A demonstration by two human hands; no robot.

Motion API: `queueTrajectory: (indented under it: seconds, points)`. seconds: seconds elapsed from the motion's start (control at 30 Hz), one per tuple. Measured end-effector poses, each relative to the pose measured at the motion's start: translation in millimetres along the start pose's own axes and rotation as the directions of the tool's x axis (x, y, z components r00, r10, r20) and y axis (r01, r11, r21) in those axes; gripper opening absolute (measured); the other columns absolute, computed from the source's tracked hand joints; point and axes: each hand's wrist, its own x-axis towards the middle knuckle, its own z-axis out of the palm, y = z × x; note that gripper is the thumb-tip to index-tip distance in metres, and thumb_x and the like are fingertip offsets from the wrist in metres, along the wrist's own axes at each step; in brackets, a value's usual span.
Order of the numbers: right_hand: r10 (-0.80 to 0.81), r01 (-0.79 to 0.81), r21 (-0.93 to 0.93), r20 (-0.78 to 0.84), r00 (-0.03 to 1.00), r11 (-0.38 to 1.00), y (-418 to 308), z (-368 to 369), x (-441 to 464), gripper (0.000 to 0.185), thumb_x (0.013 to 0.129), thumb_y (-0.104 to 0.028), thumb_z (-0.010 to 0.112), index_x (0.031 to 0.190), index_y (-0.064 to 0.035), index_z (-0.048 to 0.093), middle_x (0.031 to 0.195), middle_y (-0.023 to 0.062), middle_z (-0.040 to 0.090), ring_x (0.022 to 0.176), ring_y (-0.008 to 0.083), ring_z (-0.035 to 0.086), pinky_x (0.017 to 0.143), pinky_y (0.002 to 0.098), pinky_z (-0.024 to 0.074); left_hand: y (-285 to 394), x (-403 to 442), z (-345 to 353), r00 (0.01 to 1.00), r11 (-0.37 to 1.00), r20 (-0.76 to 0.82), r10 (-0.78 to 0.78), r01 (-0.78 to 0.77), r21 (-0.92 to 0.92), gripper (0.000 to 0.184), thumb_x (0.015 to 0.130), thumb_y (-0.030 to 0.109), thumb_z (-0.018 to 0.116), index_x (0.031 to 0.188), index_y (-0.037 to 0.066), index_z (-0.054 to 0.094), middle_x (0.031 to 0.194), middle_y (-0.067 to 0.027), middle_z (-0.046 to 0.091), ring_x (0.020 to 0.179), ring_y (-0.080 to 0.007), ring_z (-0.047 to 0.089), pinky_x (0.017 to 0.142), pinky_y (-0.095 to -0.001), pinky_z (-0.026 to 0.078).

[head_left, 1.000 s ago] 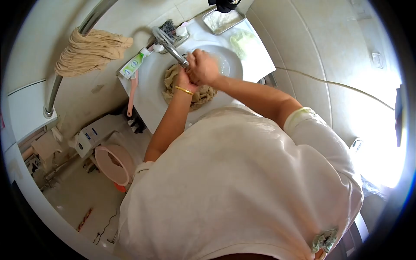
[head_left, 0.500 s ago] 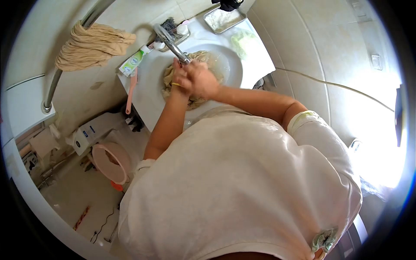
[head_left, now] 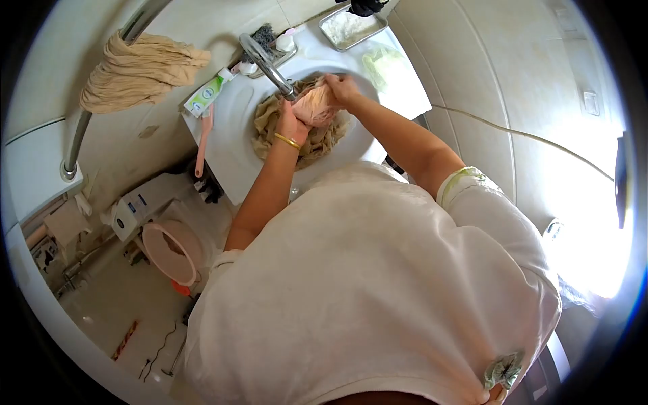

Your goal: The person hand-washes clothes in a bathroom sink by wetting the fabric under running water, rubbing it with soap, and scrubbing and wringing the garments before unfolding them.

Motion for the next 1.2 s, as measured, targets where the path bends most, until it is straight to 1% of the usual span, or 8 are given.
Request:
queueTrajectory:
  seconds: [0.17,0.37,0.47,0.67,0.7,0.8,0.97,1.2]
  points:
    - [-0.242,0.198,-0.664,0.027,0.970,0.721,43,25,-21,0.043,0.080,-0.022,0.053,0.118,-0.0047,0.044,0.102,0.0236,0.057,0.095,0.0321,0.058,0.081,0.0399,0.0469,-26,29,-48,0.948,0.976,-0.254,-0.193,0.213,0.054,0.037,0.089,0.032,0.048,0.119,0.011,0.047,0.123,-0.0078,0.044,0.115,-0.0234,0.040,0.099,-0.0463,0.029]
    - [-0.002,0.016,-0.306,0.045,0.999,0.952,10,27,22,0.040,0.076,-0.022,0.055,0.113,-0.0061,0.049,0.101,0.0191,0.059,0.094,0.0363,0.055,0.082,0.0418,0.0445,-11,20,-30,0.944,0.979,-0.286,-0.166,0.192,0.066,0.042,0.090,0.030,0.045,0.126,0.010,0.039,0.131,-0.0094,0.038,0.119,-0.0277,0.037,0.101,-0.0457,0.027]
    - [-0.333,0.356,-0.108,0.184,0.925,0.928,-43,3,-60,0.043,0.074,-0.026,0.061,0.112,-0.0075,0.052,0.099,0.0196,0.060,0.090,0.0365,0.057,0.080,0.0422,0.0444,-6,14,-24,0.957,0.972,-0.189,-0.219,0.198,-0.127,0.035,0.092,0.033,0.040,0.115,0.008,0.047,0.123,-0.0093,0.044,0.113,-0.0258,0.041,0.097,-0.0433,0.033]
    - [-0.545,0.542,-0.346,0.097,0.833,0.766,-40,32,-72,0.030,0.076,-0.030,0.053,0.089,-0.0029,0.054,0.085,0.0237,0.058,0.081,0.0358,0.057,0.075,0.0428,0.0444,-34,85,-79,0.558,0.967,0.830,0.012,0.204,-0.151,0.043,0.089,0.043,0.037,0.115,0.011,0.050,0.117,-0.0082,0.052,0.105,-0.0251,0.050,0.093,-0.0405,0.039]
    - [-0.420,0.416,-0.314,0.055,0.906,0.854,-40,28,-44,0.030,0.077,-0.030,0.053,0.090,-0.0030,0.053,0.084,0.0240,0.058,0.080,0.0363,0.057,0.075,0.0430,0.0441,-22,47,-57,0.903,0.937,0.304,-0.303,0.341,-0.079,0.040,0.088,0.042,0.040,0.109,0.011,0.053,0.107,-0.0064,0.057,0.098,-0.0242,0.054,0.086,-0.0387,0.044]
    - [-0.299,0.283,-0.271,-0.018,0.954,0.920,-39,25,-34,0.027,0.077,-0.028,0.053,0.089,-0.0036,0.054,0.087,0.0226,0.058,0.077,0.0381,0.056,0.072,0.0451,0.0446,-6,8,7,0.989,0.990,0.050,-0.143,0.143,-0.005,0.036,0.088,0.039,0.041,0.105,0.010,0.054,0.107,-0.0061,0.057,0.098,-0.0237,0.054,0.083,-0.0369,0.046]
    - [-0.586,0.600,-0.243,0.134,0.799,0.762,-54,21,-101,0.027,0.079,-0.028,0.051,0.090,-0.0031,0.054,0.089,0.0227,0.059,0.077,0.0384,0.057,0.070,0.0460,0.0449,-5,41,-51,0.836,0.998,0.548,0.029,0.004,-0.059,0.024,0.087,0.031,0.040,0.080,0.010,0.051,0.083,-0.0055,0.054,0.076,-0.0195,0.052,0.065,-0.0366,0.044]
    - [-0.215,0.234,-0.297,0.094,0.972,0.926,-27,5,-22,0.037,0.078,-0.031,0.054,0.100,-0.0016,0.052,0.097,0.0244,0.057,0.085,0.0369,0.057,0.075,0.0429,0.0452,-9,0,22,0.991,0.989,-0.016,-0.132,0.131,-0.062,0.039,0.090,0.036,0.038,0.112,0.006,0.050,0.111,-0.0099,0.055,0.098,-0.0267,0.055,0.084,-0.0392,0.046]
